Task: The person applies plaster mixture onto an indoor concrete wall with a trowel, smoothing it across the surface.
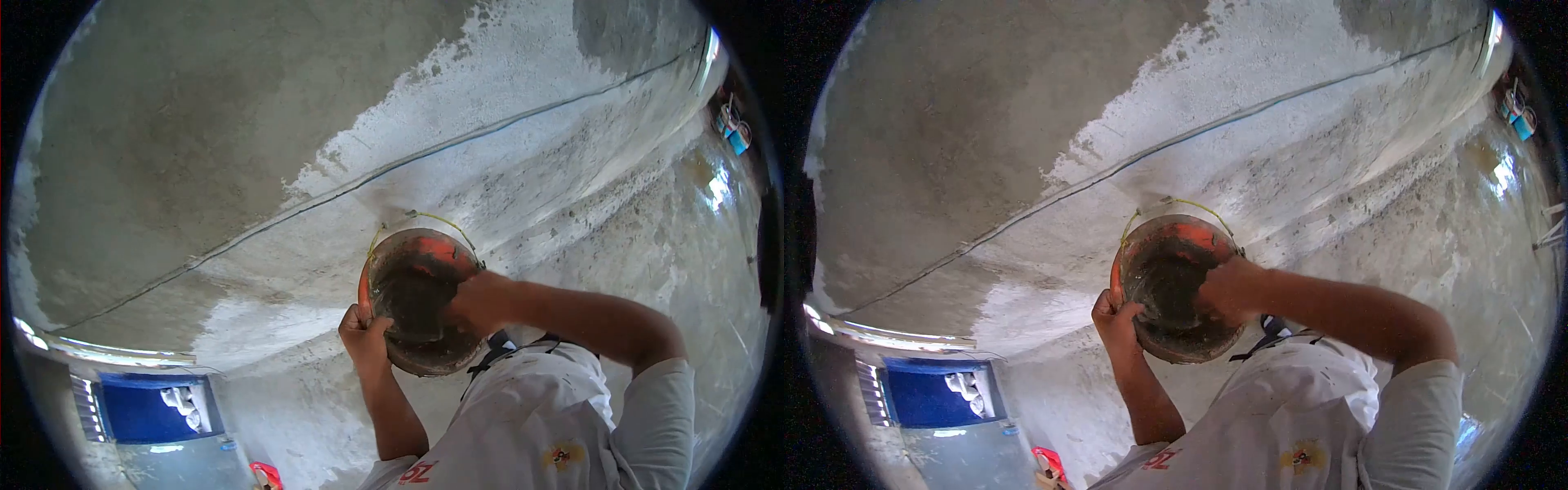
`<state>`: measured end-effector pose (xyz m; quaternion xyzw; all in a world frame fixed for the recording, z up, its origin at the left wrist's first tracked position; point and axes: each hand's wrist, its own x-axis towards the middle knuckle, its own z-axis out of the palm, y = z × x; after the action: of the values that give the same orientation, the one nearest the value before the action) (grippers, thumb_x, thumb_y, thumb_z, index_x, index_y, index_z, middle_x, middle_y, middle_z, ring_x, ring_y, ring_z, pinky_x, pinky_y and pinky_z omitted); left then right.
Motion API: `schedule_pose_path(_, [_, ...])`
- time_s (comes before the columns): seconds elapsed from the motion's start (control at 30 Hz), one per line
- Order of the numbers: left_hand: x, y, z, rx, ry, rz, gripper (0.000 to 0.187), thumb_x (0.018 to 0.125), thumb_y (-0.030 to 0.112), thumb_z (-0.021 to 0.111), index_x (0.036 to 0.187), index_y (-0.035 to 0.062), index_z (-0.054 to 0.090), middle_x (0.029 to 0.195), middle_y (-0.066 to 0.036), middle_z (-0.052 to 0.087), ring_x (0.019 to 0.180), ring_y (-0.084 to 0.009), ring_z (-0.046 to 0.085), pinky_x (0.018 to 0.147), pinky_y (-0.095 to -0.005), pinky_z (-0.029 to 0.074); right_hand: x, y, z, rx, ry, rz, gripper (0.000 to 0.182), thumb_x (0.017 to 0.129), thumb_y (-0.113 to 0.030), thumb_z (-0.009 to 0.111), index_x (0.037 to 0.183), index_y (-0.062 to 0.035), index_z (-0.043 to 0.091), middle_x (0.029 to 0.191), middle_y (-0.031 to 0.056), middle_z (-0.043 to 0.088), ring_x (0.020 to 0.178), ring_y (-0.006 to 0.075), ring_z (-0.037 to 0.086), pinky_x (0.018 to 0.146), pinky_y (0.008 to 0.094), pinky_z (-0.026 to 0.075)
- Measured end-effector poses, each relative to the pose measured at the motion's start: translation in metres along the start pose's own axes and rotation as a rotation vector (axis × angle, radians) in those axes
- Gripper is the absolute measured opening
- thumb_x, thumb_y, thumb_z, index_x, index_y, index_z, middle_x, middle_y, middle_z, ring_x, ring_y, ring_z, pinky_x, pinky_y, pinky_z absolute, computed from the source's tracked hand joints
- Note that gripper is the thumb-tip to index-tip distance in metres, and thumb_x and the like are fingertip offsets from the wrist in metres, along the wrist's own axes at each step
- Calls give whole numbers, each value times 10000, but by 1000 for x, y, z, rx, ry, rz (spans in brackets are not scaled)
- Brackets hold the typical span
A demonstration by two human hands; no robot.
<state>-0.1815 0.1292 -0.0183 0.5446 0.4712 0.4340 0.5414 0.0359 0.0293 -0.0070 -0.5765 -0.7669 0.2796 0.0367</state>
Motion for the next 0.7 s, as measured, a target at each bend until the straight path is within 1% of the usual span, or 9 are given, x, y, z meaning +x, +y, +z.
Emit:
schedule_pose_path(0.03, [-1, 0, -2, -14, 7, -12, 336, 652, -97, 632, 653, 121, 376, 643, 51, 422, 590, -66, 372, 579, -240, 352, -2, 3, -6, -94, -57, -24, 217, 795, -263, 716, 947, -118, 768, 884, 156, 746, 909, 362, 737, 759, 493, 588])
schedule_pose_path(0.07, [1, 0, -5, -1, -1, -16, 336, 652, -97, 632, 653, 121, 376, 643, 51, 422, 590, -66, 372, 579, -240, 352, -2, 10, -9, -79, -52, -22, 217, 795, -263, 716, 947, -118, 768, 884, 156, 746, 909, 362, 737, 759, 493, 588])
schedule_pose_path(0.17, [-1, -4, -15, 46, -20, -15, 305, 651, -87, 634, 661, 111, 402, 657, 46, 450, 599, -68, 394, 586, -240, 359, -3, 24, 0, -19, 132, 131, 219, 764, -241, 723, 944, -128, 776, 868, 154, 742, 894, 353, 739, 742, 477, 585])
schedule_pose_path(0.4, [-1, -5, -9, -6, -72, 12, 241, 641, -81, 626, 687, 88, 460, 684, 52, 468, 626, -66, 408, 606, -233, 347, 6, 5, 20, 140, 244, 251, 209, 797, -249, 715, 963, -139, 778, 876, 155, 740, 899, 345, 738, 759, 475, 588])
schedule_pose_path(0.5, [0, -7, -5, 15, -77, 6, 259, 634, -87, 624, 682, 95, 447, 681, 53, 468, 621, -66, 399, 603, -232, 341, 1, -11, 15, 187, 247, 210, 219, 801, -258, 720, 982, -152, 780, 879, 148, 743, 909, 349, 737, 770, 480, 589])
schedule_pose_path(0.57, [2, -7, -2, 38, -82, 15, 274, 633, -91, 623, 676, 102, 433, 678, 53, 469, 616, -65, 394, 598, -234, 339, 0, -15, 16, 96, 233, 111, 250, 794, -266, 735, 1007, -145, 779, 876, 154, 741, 915, 356, 736, 776, 483, 590])
schedule_pose_path(0.6, [3, -7, -2, 26, -80, 1, 296, 639, -94, 624, 669, 111, 412, 671, 53, 463, 611, -65, 389, 592, -236, 336, -1, -14, 17, 100, 233, 112, 250, 794, -266, 735, 1007, -145, 779, 876, 154, 741, 915, 356, 736, 776, 483, 590])
schedule_pose_path(0.67, [5, -6, -2, 13, -83, -11, 320, 645, -97, 625, 661, 120, 392, 664, 54, 457, 606, -65, 384, 587, -239, 334, -3, -5, 15, 117, 123, -11, 247, 762, -246, 747, 969, -115, 782, 874, 166, 744, 901, 353, 740, 764, 481, 592])
schedule_pose_path(0.7, [7, -6, -2, 21, -86, 9, 336, 647, -98, 626, 658, 126, 377, 657, 52, 454, 603, -64, 383, 584, -239, 333, -4, -1, 14, 118, 124, -8, 247, 762, -246, 747, 969, -115, 782, 874, 166, 744, 901, 353, 740, 764, 481, 592])
